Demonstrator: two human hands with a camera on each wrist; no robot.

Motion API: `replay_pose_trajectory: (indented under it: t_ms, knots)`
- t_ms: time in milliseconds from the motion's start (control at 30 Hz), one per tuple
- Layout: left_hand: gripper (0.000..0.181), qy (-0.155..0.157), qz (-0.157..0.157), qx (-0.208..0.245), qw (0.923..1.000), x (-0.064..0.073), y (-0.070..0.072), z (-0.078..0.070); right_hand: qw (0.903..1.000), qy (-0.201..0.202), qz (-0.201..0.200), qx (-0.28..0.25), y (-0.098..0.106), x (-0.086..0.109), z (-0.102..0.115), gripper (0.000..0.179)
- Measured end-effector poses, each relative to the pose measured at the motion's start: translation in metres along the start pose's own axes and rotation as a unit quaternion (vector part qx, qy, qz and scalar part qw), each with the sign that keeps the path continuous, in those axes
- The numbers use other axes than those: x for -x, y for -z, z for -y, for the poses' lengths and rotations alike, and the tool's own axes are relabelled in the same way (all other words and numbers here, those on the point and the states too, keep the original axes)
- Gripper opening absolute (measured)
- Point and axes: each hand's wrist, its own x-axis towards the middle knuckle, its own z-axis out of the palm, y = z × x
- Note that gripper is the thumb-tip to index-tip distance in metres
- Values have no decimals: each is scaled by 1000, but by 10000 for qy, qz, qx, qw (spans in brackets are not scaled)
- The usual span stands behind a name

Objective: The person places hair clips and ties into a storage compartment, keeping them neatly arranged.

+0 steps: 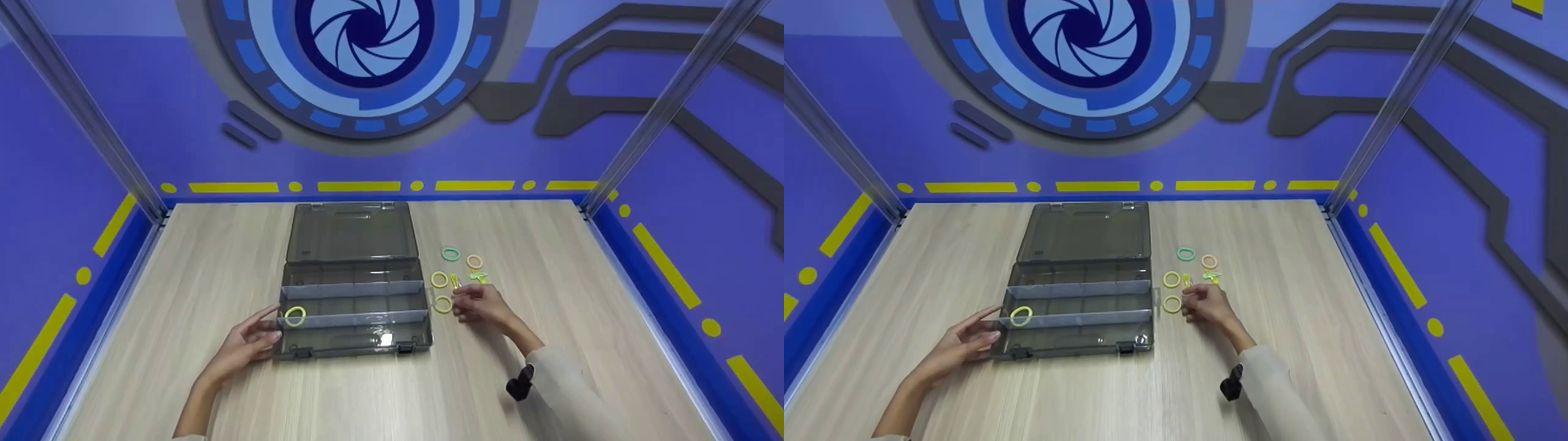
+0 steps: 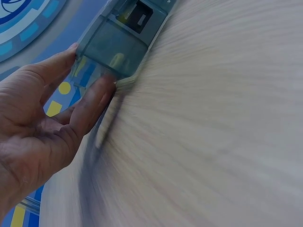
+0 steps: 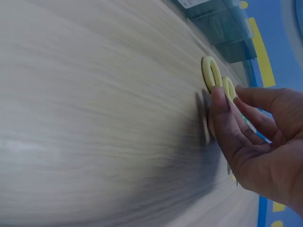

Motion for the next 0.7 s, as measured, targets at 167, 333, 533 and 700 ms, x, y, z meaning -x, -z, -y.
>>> replay_pose_trajectory:
  t_ms: [167, 333, 533, 700]
  knots:
    - [72, 0, -41, 11, 10000, -1, 0, 1, 9985, 272, -183, 440, 3, 1, 5, 34]
    - [72, 85, -52, 10, 9999, -2, -3, 1, 9946, 410, -419, 856, 19, 4, 5, 31]
    - [72, 60, -16, 49, 10000, -2, -3, 0, 9909, 187, -669, 1152, 32, 9, -3, 26]
    - [72, 126, -124, 32, 9998, -1, -2, -1, 9849, 64, -774, 1548, 30, 8, -9, 23]
